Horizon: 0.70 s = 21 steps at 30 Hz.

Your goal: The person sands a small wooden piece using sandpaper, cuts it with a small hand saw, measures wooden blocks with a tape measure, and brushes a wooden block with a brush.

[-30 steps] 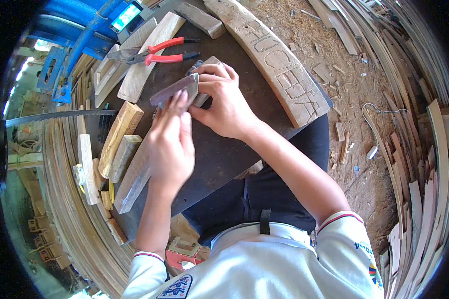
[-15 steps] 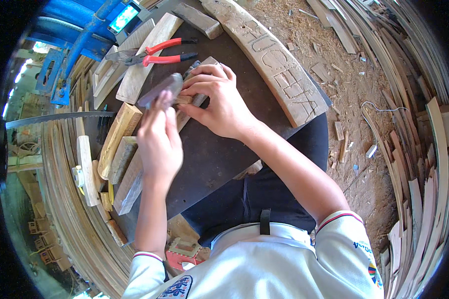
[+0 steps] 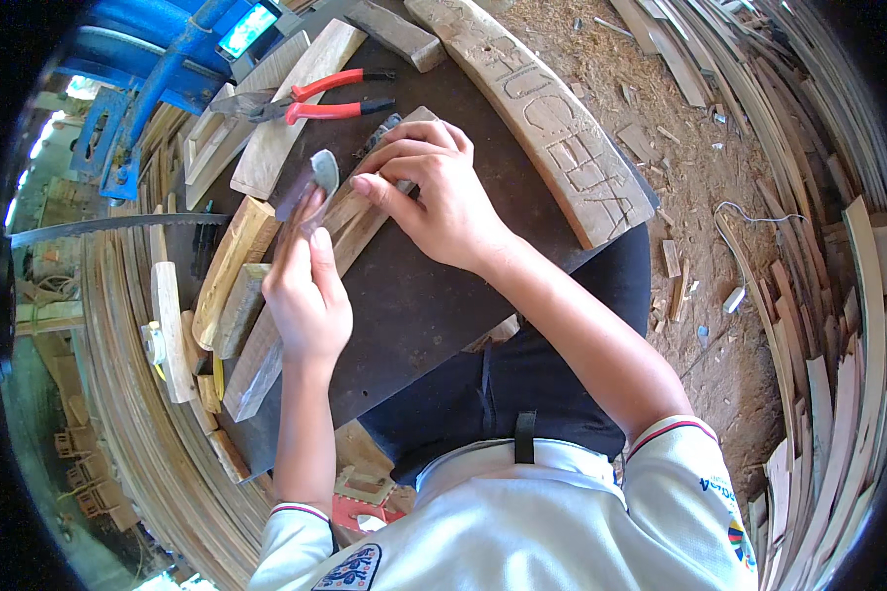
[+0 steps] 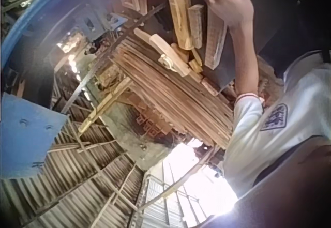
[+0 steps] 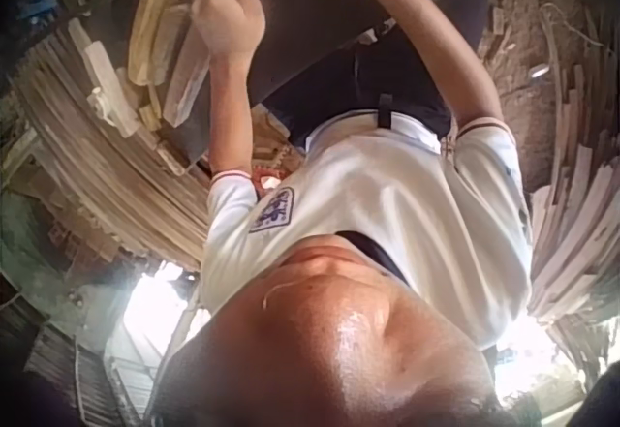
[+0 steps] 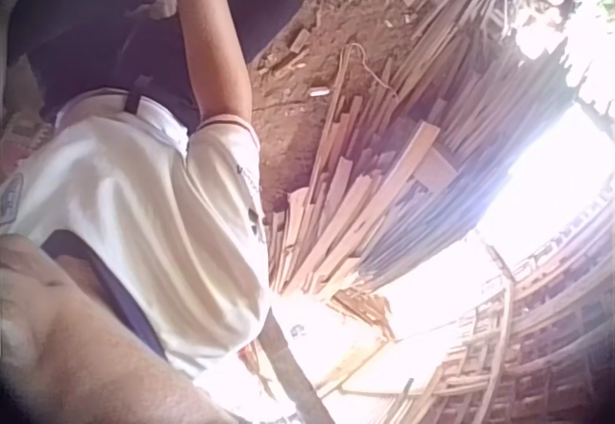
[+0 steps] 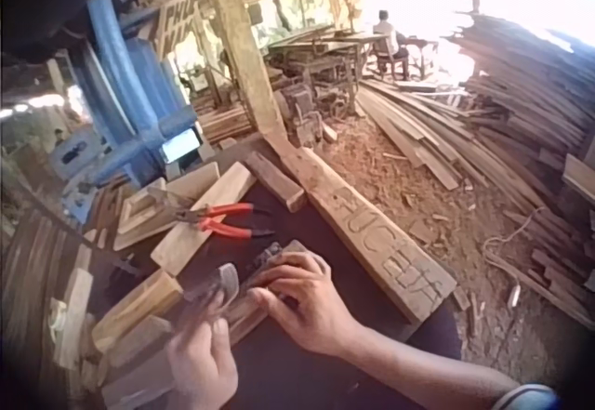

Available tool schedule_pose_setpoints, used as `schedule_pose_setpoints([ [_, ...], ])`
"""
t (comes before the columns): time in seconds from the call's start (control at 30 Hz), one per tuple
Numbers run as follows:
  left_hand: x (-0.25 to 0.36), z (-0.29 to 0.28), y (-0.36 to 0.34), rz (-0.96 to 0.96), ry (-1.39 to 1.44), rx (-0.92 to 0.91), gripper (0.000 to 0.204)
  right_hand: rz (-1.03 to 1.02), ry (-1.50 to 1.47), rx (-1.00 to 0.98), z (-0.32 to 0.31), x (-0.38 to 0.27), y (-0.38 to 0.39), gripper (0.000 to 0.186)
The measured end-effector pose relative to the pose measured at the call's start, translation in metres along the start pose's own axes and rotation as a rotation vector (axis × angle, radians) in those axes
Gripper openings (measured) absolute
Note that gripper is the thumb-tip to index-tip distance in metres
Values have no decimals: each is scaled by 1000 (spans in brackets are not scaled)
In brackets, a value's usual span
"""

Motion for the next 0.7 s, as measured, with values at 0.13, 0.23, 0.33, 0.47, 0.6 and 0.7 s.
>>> schedule_pose_setpoints([
  [0.13,24,5,5,104,-26,-19,39,29,-5,13,3,1,4,25],
  [0.23,31,10,3,107,-113,-49,39,65,-28,76,0,3,6,25],
  [0.33,18,15,0,65,-220,-93,39,92,-32,66,2,1,6,26],
  [0.47,38,18,13,124,-252,-82,42,99,-48,119,-1,4,5,30],
  [0.6,33,5,19,152,-202,38,45,72,-41,114,0,0,3,29],
  [0.7,44,9,24,227,-217,-89,42,95,-57,124,0,1,2,27],
])
Point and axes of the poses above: each hand's wrist, its own y-axis away from the middle knuckle, its own z-axis out of the palm, x = y × z, the point moved 5 cm from there along -y, towards the middle knuckle, and after that the axes turned 8 degrees about -y, right-handed, at the moved point
